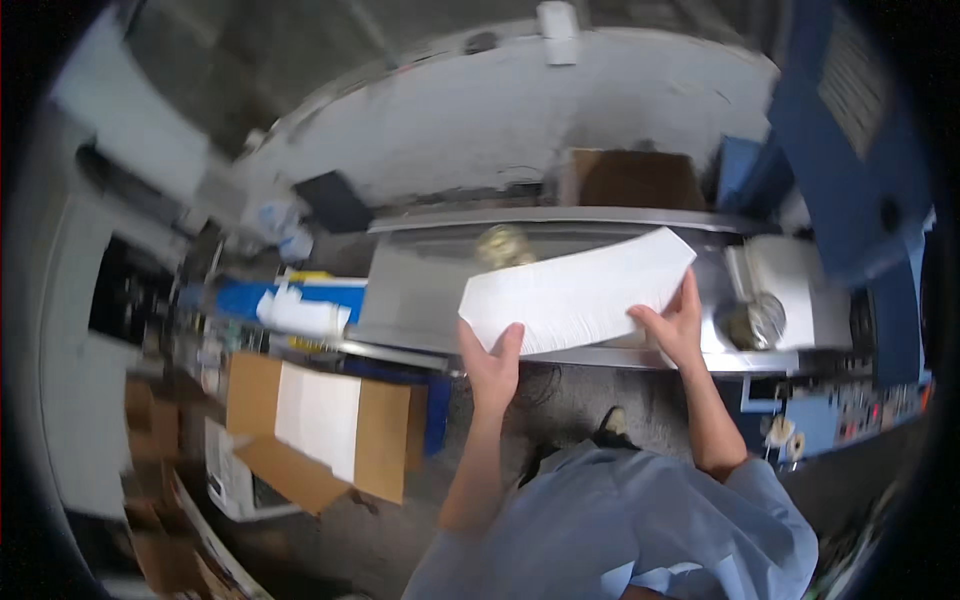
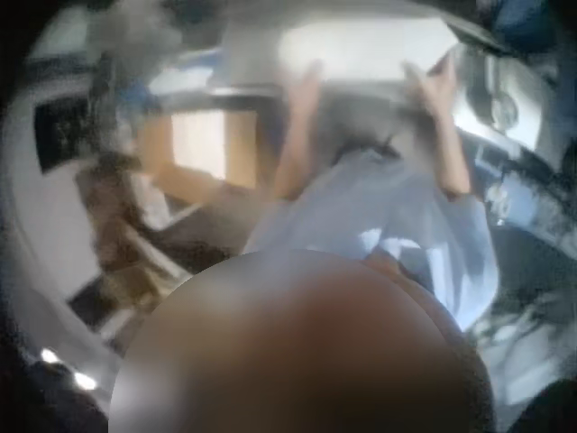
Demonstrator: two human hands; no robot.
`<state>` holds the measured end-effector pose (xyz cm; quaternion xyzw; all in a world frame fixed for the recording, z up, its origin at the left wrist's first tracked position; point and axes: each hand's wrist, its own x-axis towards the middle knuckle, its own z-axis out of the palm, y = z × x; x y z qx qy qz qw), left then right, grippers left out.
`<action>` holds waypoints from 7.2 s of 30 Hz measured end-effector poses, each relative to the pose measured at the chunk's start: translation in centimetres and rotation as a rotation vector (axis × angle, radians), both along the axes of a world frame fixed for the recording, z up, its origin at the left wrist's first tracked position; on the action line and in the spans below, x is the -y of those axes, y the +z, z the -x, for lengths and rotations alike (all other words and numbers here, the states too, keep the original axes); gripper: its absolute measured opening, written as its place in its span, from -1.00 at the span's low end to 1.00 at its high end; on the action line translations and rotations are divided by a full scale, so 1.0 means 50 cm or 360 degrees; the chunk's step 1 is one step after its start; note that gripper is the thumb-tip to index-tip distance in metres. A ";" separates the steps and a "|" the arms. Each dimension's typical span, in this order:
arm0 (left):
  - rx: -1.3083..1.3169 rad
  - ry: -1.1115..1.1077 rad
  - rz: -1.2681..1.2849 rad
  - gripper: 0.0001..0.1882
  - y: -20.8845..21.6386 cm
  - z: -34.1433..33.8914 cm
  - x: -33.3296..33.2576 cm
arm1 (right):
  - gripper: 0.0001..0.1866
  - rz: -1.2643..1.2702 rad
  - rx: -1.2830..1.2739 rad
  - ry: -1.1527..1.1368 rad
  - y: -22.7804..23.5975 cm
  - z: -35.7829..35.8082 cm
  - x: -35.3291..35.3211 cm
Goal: Packing stacks of paper from a machine conveyor into a cardboard box.
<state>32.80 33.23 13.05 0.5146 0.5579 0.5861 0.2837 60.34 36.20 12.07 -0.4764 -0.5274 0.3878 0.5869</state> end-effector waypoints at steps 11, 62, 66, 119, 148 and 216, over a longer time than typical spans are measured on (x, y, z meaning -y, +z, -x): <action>0.0369 0.0819 0.0013 -0.36 -0.036 0.435 0.385 | 0.02 0.0060 0.0451 0.0828 0.016 0.533 0.110; 0.0967 0.1670 0.0916 -0.32 -0.591 1.391 0.536 | 0.11 0.0241 0.1941 0.2038 -0.492 1.862 -0.010; 0.0934 0.1714 0.0816 -0.29 -0.606 1.388 0.533 | 0.15 0.0276 0.2058 0.1987 -0.526 1.865 0.001; 0.0567 0.1874 0.1037 -0.36 -0.397 1.167 0.609 | -0.59 0.0170 0.0876 0.3347 -0.574 1.770 0.474; 0.0627 0.1644 0.0902 -0.49 -0.409 1.054 0.631 | -0.18 -0.0741 0.1990 0.1751 -0.539 1.671 0.066; 0.1008 -0.1489 0.1648 -0.23 -0.242 -0.700 -0.338 | -0.36 0.0791 0.0547 -0.0312 -0.170 -0.102 0.386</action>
